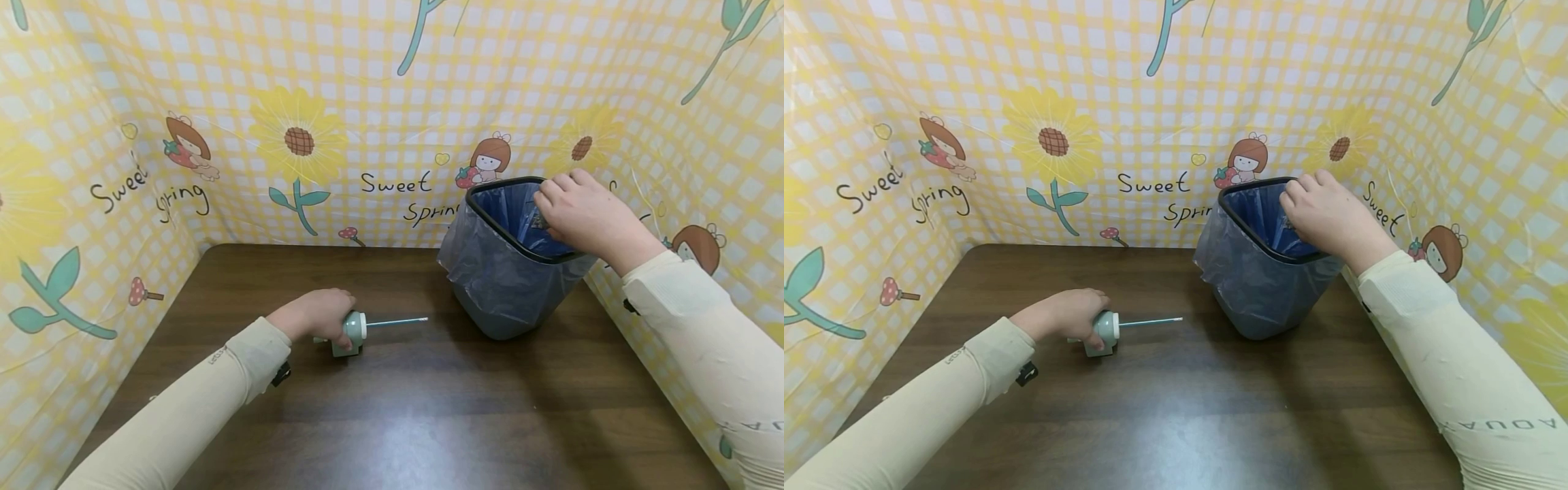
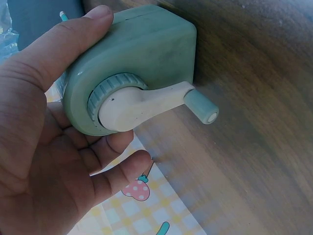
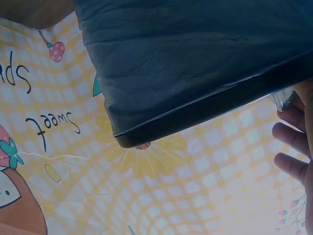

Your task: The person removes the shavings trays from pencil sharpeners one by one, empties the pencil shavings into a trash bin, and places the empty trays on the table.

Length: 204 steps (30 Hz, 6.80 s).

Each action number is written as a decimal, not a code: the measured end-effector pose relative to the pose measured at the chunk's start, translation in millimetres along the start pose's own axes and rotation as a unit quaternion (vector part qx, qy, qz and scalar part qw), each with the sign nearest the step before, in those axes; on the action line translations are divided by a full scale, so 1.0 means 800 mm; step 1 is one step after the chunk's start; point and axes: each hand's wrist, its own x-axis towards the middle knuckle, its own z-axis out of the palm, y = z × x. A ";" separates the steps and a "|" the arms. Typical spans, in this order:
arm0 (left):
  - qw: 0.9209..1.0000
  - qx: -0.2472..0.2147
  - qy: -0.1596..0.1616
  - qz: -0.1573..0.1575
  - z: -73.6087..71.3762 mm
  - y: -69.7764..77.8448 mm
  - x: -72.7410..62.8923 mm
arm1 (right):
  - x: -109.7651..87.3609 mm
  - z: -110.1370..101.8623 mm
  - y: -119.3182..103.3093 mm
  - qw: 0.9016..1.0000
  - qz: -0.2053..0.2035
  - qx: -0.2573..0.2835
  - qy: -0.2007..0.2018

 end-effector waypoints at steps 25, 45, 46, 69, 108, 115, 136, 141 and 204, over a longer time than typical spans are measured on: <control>1.000 0.000 -0.004 -0.003 -0.001 0.001 -0.001 | 0.001 -0.004 0.001 0.998 -0.035 -0.038 -0.021; 1.000 -0.008 -0.009 -0.010 0.002 0.000 0.002 | 0.002 0.001 0.000 0.995 -0.074 -0.060 -0.008; 1.000 -0.008 -0.009 -0.010 0.002 0.000 0.002 | 0.002 0.001 0.001 0.995 -0.076 -0.060 -0.006; 1.000 -0.007 -0.003 -0.006 -0.002 0.003 -0.003 | 0.004 -0.005 0.005 0.990 -0.106 -0.095 -0.011; 1.000 0.000 0.002 -0.005 0.002 0.002 -0.001 | 0.002 -0.007 0.002 0.988 -0.116 -0.097 -0.022; 1.000 0.000 -0.001 -0.007 0.002 0.002 -0.001 | 0.001 -0.005 0.004 0.989 -0.116 -0.096 -0.008; 1.000 0.002 -0.006 -0.015 0.000 0.005 -0.002 | -0.008 -0.006 0.004 0.994 -0.072 -0.085 -0.010; 1.000 0.012 -0.002 -0.006 -0.002 0.004 -0.002 | -0.010 -0.002 0.004 0.996 -0.057 -0.066 -0.003; 1.000 -0.003 -0.009 -0.018 0.002 0.001 0.003 | -0.018 0.003 -0.010 0.979 0.172 0.111 -0.008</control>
